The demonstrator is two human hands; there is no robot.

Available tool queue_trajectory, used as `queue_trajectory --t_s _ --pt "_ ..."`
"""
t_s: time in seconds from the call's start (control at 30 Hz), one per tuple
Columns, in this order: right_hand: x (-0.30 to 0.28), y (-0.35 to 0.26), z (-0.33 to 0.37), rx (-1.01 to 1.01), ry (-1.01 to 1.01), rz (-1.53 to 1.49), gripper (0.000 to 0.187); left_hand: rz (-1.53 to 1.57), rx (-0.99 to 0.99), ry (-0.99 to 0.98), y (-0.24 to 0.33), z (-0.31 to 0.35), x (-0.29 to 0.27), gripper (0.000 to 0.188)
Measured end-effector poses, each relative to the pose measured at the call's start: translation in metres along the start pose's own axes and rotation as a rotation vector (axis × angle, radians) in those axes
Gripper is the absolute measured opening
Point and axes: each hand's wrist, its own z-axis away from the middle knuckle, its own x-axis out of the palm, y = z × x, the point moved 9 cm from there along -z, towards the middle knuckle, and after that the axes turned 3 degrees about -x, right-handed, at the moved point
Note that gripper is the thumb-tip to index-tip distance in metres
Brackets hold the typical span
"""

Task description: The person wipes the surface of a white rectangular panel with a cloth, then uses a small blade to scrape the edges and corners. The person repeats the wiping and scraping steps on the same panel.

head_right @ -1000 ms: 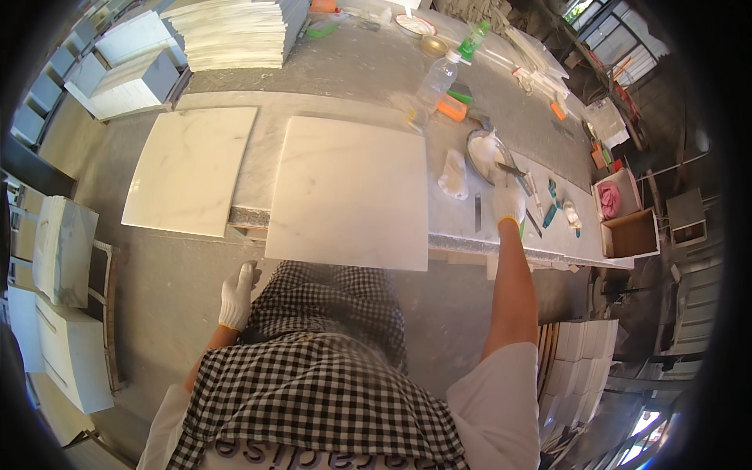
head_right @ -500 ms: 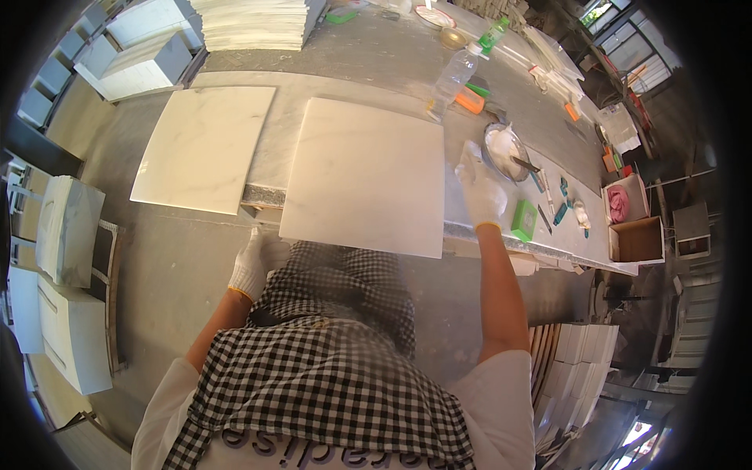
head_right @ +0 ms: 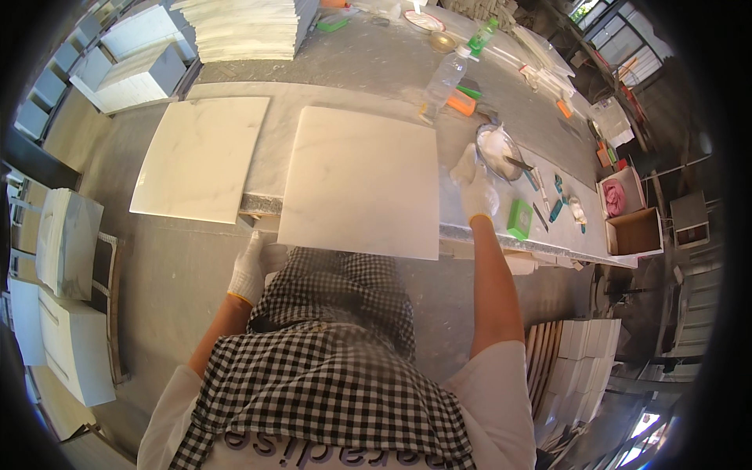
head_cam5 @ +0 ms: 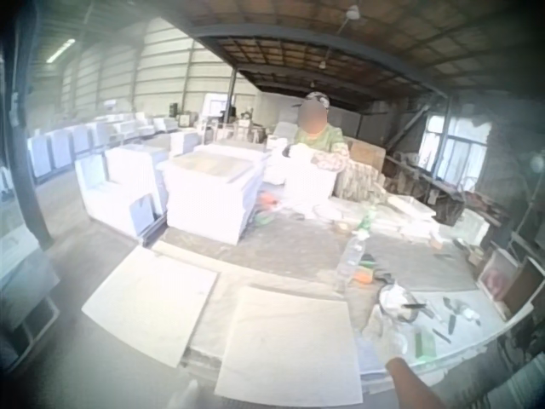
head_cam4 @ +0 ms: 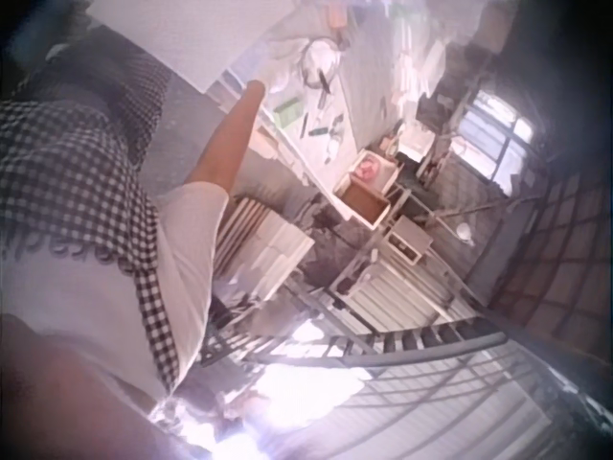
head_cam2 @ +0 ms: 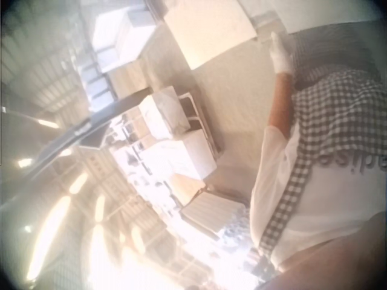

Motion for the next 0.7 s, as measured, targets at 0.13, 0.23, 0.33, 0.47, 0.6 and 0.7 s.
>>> queue_trajectory --t_s 0.13,0.23,0.33,0.47,0.6,0.7 --pt "-0.019 -0.012 0.013 -0.026 0.063 -0.252 0.061 -0.051 0.066 -0.009 0.003 0.0 0.006 0.059" --pt "-0.038 -0.045 0.028 -0.004 0.037 -0.291 0.064 -0.074 0.055 -0.005 0.001 0.0 0.008 0.058" --pt "-0.056 -0.13 0.065 -0.33 0.085 -0.441 0.053 -0.065 0.001 -0.069 -0.001 -0.001 0.018 0.061" --pt "-0.052 -0.241 0.126 -0.526 -0.081 -0.846 0.048 -0.043 0.076 -0.101 0.012 0.003 0.034 0.056" --pt "-0.04 -0.323 0.182 -0.867 -0.106 -0.299 0.039 -0.196 0.114 -0.106 0.026 0.005 0.037 0.048" --pt "-0.018 -0.343 0.17 -0.877 -0.131 -0.251 0.033 -0.294 0.148 -0.086 0.034 0.009 0.036 0.045"
